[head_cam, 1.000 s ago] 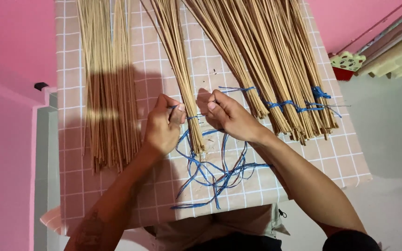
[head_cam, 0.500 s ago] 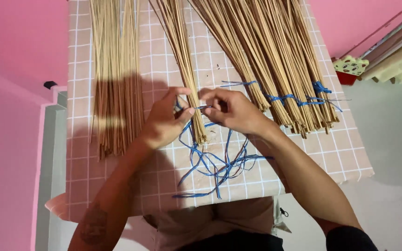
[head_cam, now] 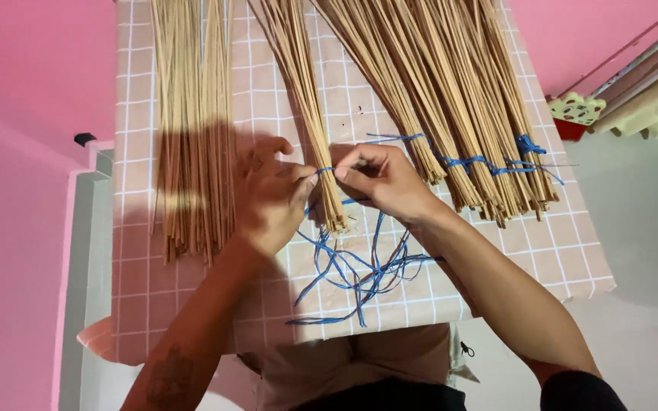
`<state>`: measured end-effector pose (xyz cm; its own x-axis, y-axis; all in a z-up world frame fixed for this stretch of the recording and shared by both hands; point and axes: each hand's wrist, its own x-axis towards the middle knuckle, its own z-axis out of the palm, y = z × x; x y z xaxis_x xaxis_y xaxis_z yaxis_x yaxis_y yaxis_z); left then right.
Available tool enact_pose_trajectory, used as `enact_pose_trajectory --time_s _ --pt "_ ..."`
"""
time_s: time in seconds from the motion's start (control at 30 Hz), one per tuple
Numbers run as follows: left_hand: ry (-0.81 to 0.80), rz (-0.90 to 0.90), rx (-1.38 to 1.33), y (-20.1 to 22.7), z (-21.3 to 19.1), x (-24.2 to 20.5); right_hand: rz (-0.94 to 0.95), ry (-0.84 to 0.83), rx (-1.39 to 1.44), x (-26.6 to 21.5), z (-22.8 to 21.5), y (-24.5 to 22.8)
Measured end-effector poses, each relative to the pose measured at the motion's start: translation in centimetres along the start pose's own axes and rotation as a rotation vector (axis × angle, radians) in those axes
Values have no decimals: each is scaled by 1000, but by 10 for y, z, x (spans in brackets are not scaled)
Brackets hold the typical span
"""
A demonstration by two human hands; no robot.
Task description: Bundling and tying thin wooden sticks together using a plastic string on a table.
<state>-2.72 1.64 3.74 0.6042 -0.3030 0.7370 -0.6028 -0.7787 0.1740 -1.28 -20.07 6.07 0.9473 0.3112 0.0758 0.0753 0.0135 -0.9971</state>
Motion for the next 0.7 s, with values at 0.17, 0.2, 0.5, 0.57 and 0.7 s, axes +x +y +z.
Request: enact_pose_trajectory --time_s 0.17,0.2,0.5,0.57,0.7 --pt "-34 -209 -290 14 -26 21 -38 103 136 -4 6 -12" --pt "-56 -299 -462 17 -29 24 -31 139 174 -4 8 -12" --pt "-127 -888 -1075 33 -12 19 -5 44 278 -16 17 -36" --pt "-108 -804 -1079 31 -9 15 5 -2 289 -7 4 -2" --pt "37 -497 -935 16 12 3 -1 -100 200 -3 -1 4"
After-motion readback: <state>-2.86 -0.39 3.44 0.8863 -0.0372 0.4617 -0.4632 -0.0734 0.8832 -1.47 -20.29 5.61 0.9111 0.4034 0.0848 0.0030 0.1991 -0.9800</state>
